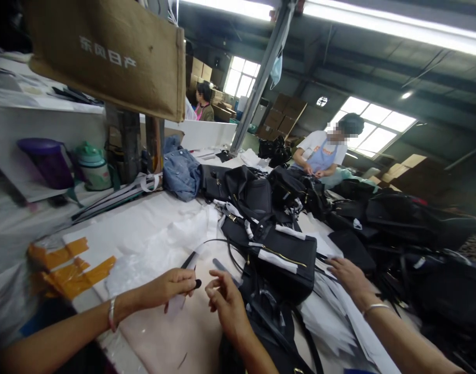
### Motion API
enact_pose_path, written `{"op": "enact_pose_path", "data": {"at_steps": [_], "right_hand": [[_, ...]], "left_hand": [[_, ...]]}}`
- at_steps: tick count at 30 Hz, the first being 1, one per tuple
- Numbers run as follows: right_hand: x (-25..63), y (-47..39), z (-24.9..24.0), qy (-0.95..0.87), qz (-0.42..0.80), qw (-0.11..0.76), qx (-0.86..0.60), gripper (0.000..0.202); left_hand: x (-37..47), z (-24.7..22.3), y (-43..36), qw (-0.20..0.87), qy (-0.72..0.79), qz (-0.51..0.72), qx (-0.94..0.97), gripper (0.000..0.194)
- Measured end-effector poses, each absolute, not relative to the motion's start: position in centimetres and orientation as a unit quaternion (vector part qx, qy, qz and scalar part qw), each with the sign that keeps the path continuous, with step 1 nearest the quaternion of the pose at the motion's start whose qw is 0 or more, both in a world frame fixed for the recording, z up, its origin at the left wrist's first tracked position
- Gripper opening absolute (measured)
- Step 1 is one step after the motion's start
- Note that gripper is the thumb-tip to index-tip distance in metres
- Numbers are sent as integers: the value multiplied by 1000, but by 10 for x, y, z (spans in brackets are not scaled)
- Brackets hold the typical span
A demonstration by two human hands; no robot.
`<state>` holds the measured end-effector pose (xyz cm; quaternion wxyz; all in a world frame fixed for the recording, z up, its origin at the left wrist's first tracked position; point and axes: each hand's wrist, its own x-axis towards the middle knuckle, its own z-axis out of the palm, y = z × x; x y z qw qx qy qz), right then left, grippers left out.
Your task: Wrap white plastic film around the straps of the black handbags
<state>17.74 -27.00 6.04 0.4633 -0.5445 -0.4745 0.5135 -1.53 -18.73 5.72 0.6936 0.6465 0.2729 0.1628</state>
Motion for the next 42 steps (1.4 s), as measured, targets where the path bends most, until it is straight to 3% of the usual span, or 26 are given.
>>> {"op": "enact_pose_path", "data": {"at_steps": [2, 11, 18, 22, 25, 29, 33, 36, 39, 42], "right_hand": [[173, -262, 58, -488, 534, 466, -510, 44], [146, -239, 58, -532, 487, 507, -472, 14], [155, -230, 63, -478, 471, 503, -545, 24], [160, -243, 53, -523, 459, 432, -574, 17], [165, -260, 46, -626, 396, 335, -582, 7], [169, -277, 51, -717, 333, 257, -556, 12], [182, -279, 67, -621, 415, 357, -561, 2], [203, -272, 82, -456, 485, 496, -557, 15], [223, -260, 101, -294, 502, 636, -507, 20], [231, -250, 122, -248, 499, 702, -444, 22]], "left_hand": [[-14, 60, -185, 749, 251, 159, 593, 37], [-38, 66, -187, 870, 161, 146, 442, 22], [-38, 68, -181, 877, 106, 233, 407, 66], [-37, 51, -184, 807, 185, 229, 512, 30], [-43, 42, -195, 751, 217, 171, 600, 23], [-50, 49, -210, 669, 191, 191, 692, 13], [-56, 66, -209, 669, 219, 271, 656, 17], [-66, 76, -208, 698, 247, 311, 597, 16], [-73, 79, -210, 733, 251, 277, 568, 18], [-72, 74, -208, 732, 287, 230, 573, 21]]}}
